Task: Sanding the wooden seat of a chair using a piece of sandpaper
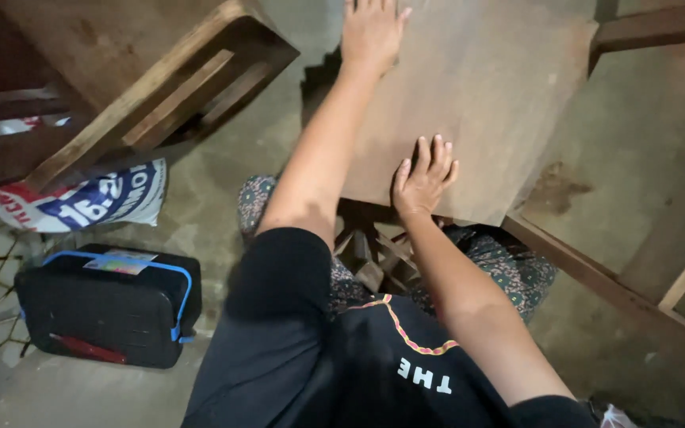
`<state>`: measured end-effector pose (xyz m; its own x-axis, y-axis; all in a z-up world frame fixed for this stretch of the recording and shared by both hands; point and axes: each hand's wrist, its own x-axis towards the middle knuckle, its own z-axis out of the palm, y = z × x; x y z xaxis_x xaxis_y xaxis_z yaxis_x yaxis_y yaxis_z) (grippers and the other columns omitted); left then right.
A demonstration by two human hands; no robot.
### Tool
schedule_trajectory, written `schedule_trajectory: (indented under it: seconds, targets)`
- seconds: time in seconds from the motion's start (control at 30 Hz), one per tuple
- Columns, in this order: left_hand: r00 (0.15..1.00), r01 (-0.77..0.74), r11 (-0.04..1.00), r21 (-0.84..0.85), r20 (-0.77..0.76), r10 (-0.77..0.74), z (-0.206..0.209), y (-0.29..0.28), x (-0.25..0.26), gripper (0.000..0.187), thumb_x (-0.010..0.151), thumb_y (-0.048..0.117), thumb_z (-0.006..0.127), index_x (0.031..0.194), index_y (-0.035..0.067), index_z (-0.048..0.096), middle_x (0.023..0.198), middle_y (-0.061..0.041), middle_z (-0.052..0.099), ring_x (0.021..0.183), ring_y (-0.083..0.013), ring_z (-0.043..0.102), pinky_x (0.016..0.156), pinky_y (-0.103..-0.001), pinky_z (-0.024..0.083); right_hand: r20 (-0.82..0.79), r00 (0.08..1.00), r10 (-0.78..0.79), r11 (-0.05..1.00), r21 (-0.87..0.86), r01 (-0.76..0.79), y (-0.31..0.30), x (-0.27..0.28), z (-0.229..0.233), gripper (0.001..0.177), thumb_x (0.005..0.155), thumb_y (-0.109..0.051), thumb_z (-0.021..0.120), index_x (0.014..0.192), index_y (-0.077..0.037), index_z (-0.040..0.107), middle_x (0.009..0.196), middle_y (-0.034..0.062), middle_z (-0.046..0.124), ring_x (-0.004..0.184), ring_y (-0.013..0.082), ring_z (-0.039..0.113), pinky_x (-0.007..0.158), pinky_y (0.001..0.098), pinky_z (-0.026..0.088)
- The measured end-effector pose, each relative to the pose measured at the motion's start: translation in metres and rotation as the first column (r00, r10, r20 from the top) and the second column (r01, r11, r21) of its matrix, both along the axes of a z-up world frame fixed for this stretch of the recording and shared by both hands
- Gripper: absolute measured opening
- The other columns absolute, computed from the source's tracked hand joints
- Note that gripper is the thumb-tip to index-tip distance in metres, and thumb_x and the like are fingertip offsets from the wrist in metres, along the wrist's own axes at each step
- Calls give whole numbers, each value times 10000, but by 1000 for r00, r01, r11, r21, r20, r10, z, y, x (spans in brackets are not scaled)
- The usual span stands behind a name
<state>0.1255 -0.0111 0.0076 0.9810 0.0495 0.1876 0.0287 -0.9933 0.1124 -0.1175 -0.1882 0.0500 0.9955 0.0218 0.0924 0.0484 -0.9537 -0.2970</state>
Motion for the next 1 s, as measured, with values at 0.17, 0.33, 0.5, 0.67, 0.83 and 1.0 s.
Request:
schedule_trajectory:
  seconds: [0.17, 0.33, 0.5, 0.67, 0.83, 1.0]
  targets:
    - [986, -25, 997, 72, -162, 36, 41, -13, -89, 670, 1045, 568, 547, 1519, 95, 555, 1541, -102, 589, 1451, -319, 428, 1233, -600, 217, 10, 1000, 21, 999, 35, -22, 3, 0, 5, 516, 1052, -276, 577, 1548, -146, 516, 1652, 162, 420, 1557, 394, 345, 1257, 617, 231]
    - [916, 6, 988, 155, -396, 56, 82, -42, -232, 844, 1129, 597, 537, 1715, 59, 255, 1758, -169, 187, 1627, -304, 164, 1300, -597, 139, 19, 999, -40, 999, 36, 40, 3, 3, -2, 500, 1049, -339, 574, 1518, -168, 571, 1633, 108, 455, 1546, 343, 355, 1254, 586, 225]
    - [929, 16, 1000, 18, -369, -9, 87, -29, -274, 725, 1212, 479, 545, 1719, 59, 243, 1758, -141, 179, 1628, -294, 169, 1287, -616, 113, 85, 996, -38, 999, 8, 37, 1, 2, 0, 436, 1104, -347, 471, 1501, -210, 590, 1614, 63, 465, 1531, 319, 380, 1236, 584, 270]
    - [867, -116, 992, 47, -483, 124, 83, -40, -269, 725, 1252, 530, 510, 1747, 117, 178, 1778, -79, 99, 1644, -259, 93, 1296, -615, 68, 43, 998, -41, 997, 60, 39, -5, -1, -9, 446, 1099, -336, 490, 1508, -188, 587, 1613, 87, 461, 1535, 322, 360, 1255, 574, 225]
    - [903, -48, 983, 178, -412, 118, 70, -25, -256, 822, 1136, 565, 671, 1713, 108, 305, 1738, -131, 186, 1604, -295, 176, 1261, -670, 205, 15, 999, -50, 998, 40, 50, -7, 2, -17, 483, 1075, -364, 547, 1534, -216, 559, 1652, 60, 411, 1567, 302, 326, 1277, 575, 220]
    - [983, -165, 985, 53, -79, 169, 28, -2, -225, 442, 1039, 481, 630, 1305, 131, 680, 1288, -128, 697, 1228, -353, 599, 1153, -643, 290, -7, 999, -43, 999, 24, 43, -10, 1, -24, 486, 1109, -391, 486, 1574, -252, 517, 1690, 24, 349, 1608, 274, 285, 1323, 560, 203]
